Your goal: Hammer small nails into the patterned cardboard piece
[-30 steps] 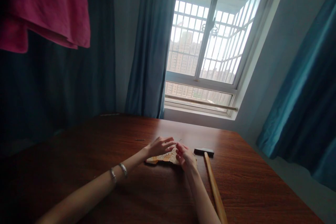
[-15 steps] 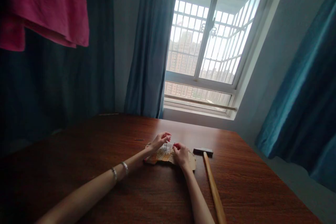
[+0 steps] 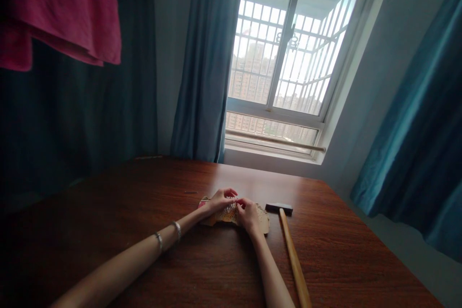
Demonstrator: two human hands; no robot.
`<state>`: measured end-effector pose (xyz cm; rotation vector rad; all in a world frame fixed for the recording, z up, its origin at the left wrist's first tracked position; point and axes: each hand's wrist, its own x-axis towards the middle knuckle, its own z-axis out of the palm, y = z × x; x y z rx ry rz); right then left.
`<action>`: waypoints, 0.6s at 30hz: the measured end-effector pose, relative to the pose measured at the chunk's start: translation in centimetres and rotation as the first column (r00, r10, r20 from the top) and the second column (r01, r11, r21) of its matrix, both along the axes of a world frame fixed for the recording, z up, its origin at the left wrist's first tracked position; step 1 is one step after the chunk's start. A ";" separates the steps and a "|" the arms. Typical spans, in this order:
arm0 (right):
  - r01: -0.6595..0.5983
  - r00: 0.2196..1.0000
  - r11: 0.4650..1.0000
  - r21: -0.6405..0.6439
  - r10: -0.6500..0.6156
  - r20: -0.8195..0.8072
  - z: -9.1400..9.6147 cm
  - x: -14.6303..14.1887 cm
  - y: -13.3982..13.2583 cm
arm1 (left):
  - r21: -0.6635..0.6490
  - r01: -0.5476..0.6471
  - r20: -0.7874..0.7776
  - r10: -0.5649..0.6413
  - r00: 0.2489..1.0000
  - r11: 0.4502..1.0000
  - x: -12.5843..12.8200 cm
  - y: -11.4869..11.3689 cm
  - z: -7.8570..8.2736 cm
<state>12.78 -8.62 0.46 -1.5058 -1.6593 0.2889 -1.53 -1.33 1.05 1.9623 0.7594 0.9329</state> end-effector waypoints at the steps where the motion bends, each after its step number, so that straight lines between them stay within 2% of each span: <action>1: 0.004 1.000 1.000 0.006 -0.004 0.006 -0.1 0.1 0.0 | 0.021 0.003 -0.007 -0.003 1.000 1.000 0.0 0.0 0.1; 12: 0.038 0.998 0.999 -0.025 -0.037 0.051 0.2 -0.4 -0.4 | 0.037 0.003 -0.060 0.000 0.998 0.999 0.4 0.0 -0.1; 15: 0.039 0.996 0.996 -0.082 -0.032 0.087 1.3 0.0 -0.7 | 0.039 -0.015 -0.054 0.017 0.998 0.999 0.4 -0.1 -0.1; 18: 0.063 0.985 0.986 -0.151 -0.037 0.169 3.1 2.3 -2.2 | 0.035 -0.029 -0.054 0.031 0.998 0.999 0.4 0.0 -0.3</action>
